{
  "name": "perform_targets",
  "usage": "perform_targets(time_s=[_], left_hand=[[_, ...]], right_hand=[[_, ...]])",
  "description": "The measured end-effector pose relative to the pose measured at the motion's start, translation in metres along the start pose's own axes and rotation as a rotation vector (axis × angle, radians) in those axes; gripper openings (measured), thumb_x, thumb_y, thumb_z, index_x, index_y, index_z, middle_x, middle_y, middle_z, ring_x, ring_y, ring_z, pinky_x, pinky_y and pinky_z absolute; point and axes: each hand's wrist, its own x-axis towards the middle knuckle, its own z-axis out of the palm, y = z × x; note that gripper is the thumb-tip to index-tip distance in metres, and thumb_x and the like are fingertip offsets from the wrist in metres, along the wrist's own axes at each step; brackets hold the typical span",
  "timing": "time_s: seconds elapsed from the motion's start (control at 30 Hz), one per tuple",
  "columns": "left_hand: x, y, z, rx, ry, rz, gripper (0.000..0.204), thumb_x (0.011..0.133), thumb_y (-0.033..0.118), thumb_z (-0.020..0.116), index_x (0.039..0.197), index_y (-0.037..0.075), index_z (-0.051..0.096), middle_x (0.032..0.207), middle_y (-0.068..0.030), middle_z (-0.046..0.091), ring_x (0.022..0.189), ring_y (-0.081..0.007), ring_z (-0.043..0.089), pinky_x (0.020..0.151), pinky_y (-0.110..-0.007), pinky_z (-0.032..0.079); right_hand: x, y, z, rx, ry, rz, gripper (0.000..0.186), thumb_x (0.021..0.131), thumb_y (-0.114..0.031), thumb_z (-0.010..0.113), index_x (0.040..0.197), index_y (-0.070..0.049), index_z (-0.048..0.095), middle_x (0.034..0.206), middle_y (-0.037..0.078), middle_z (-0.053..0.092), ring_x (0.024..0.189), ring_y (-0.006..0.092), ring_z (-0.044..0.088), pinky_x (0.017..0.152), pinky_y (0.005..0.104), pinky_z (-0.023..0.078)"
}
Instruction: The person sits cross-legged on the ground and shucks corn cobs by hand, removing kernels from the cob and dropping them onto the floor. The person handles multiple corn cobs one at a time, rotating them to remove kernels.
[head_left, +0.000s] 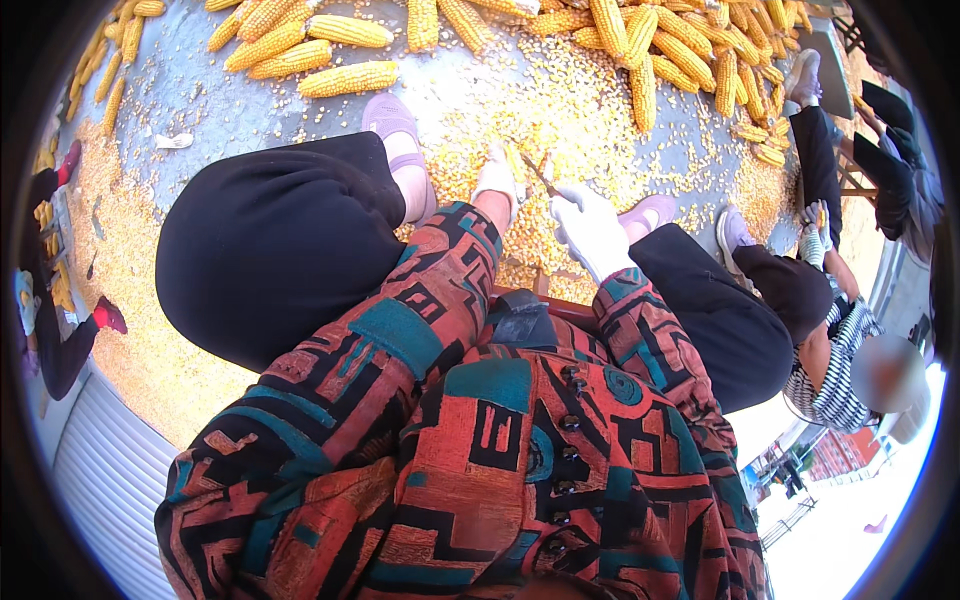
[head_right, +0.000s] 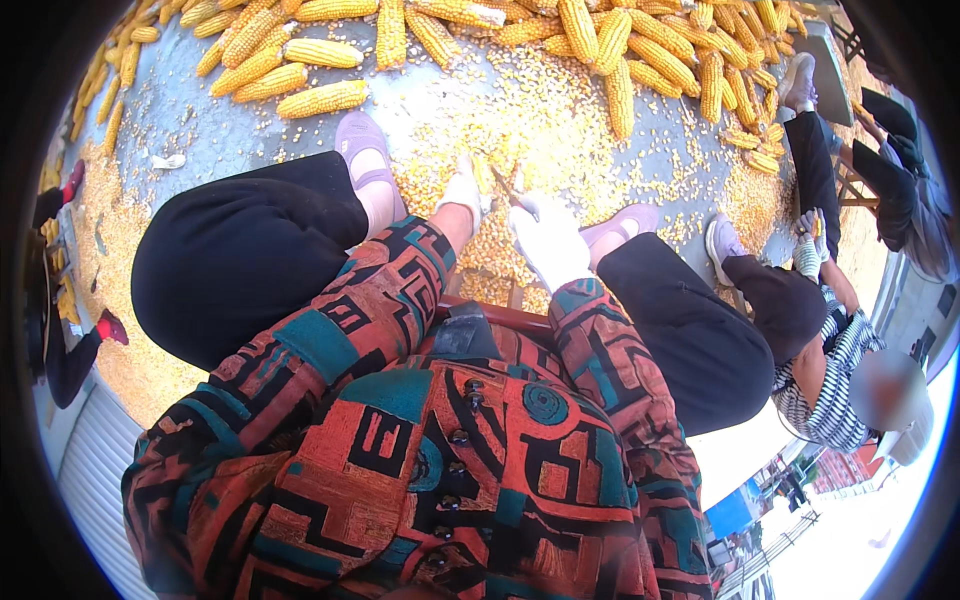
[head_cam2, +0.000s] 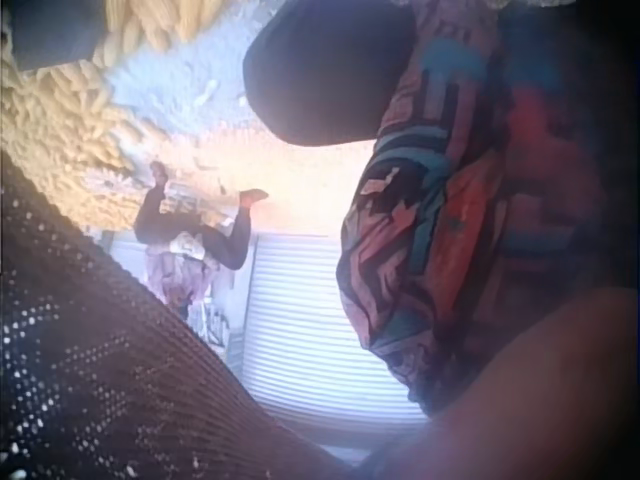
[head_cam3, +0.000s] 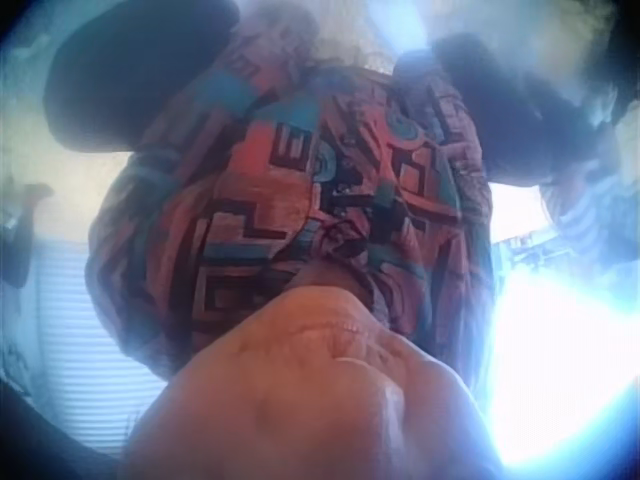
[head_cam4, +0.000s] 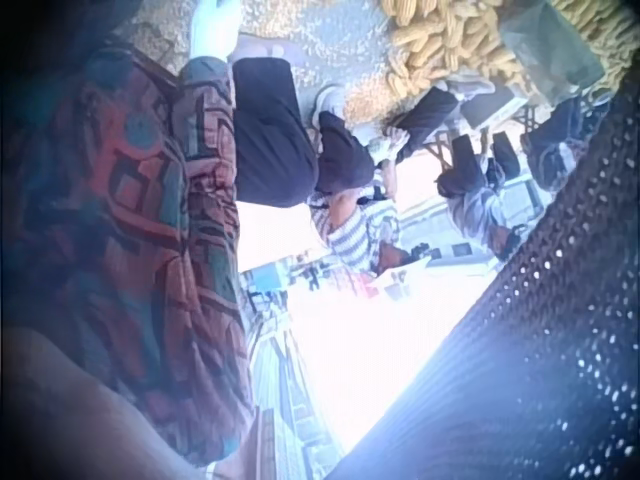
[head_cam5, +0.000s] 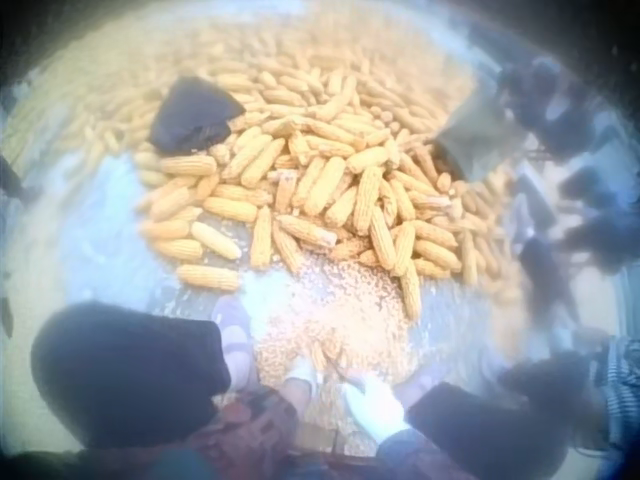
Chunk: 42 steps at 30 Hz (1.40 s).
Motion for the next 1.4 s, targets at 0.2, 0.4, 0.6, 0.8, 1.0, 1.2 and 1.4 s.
perform_targets(time_s=[0.2,0.4,0.6,0.8,1.0,1.2,1.4], left_hand=[[-0.014,0.006,0.010,-0.099,0.032,-0.031,0.069,0.091,0.064,0.031,0.134,0.012,0.045,0.119,-0.0148,0.058,0.064,-0.0266,0.057,0.050,-0.034,0.044],[0.005,0.001,0.004,-0.075,0.039,-0.085,0.067,0.089,0.066,0.034,0.126,0.014,0.053,0.094,-0.0117,0.061,0.050,-0.0222,0.047,0.044,-0.034,0.037],[-0.007,0.006,0.002,-0.052,0.025,-0.012,0.063,0.088,0.066,0.037,0.117,0.014,0.056,0.070,-0.0086,0.054,0.047,-0.0209,0.044,0.041,-0.036,0.032],[0.005,0.006,-0.004,-0.138,-0.055,-0.014,0.057,0.091,0.060,0.038,0.118,0.012,0.053,0.075,-0.0101,0.057,0.053,-0.0226,0.052,0.044,-0.035,0.041],[0.053,-0.026,-0.009,-0.067,-0.109,0.015,0.068,0.091,0.062,0.033,0.128,0.007,0.047,0.105,-0.0164,0.061,0.071,-0.0255,0.063,0.054,-0.037,0.050],[0.034,-0.017,-0.004,-0.227,-0.179,0.024,0.068,0.089,0.063,0.039,0.127,0.007,0.050,0.108,-0.0146,0.061,0.074,-0.0257,0.064,0.056,-0.036,0.050],[-0.007,0.009,-0.003,0.000,-0.101,0.001,0.049,0.092,0.053,0.042,0.112,0.010,0.057,0.087,-0.0088,0.064,0.062,-0.0235,0.062,0.053,-0.036,0.053]], right_hand=[[-0.055,-0.036,-0.021,-0.153,0.029,0.007,0.039,0.088,-0.035,0.055,0.114,-0.006,0.060,0.107,0.019,0.064,0.099,0.0351,0.061,0.085,0.0396,0.048],[-0.074,-0.049,-0.023,-0.181,0.024,-0.010,0.040,0.088,-0.032,0.056,0.116,-0.003,0.059,0.109,0.019,0.064,0.103,0.0362,0.060,0.086,0.0402,0.047],[-0.048,-0.024,-0.011,-0.048,-0.003,0.049,0.041,0.088,-0.031,0.056,0.117,-0.001,0.058,0.093,0.015,0.065,0.081,0.0253,0.062,0.072,0.0341,0.048],[-0.032,-0.029,-0.009,0.161,-0.108,0.165,0.039,0.088,-0.028,0.057,0.115,0.000,0.060,0.088,0.015,0.066,0.071,0.0190,0.063,0.068,0.0311,0.049],[0.025,-0.027,0.032,-0.306,0.065,-0.114,0.041,0.088,-0.033,0.054,0.113,-0.001,0.061,0.099,0.020,0.066,0.092,0.0332,0.064,0.080,0.0391,0.049],[0.023,-0.006,0.017,-0.161,0.109,-0.130,0.038,0.089,-0.031,0.054,0.115,-0.004,0.060,0.088,0.014,0.065,0.072,0.0230,0.063,0.061,0.0332,0.049],[0.038,0.017,-0.015,0.198,0.283,0.148,0.032,0.091,-0.030,0.052,0.111,-0.007,0.059,0.077,0.010,0.058,0.066,0.0213,0.055,0.059,0.0341,0.043]])
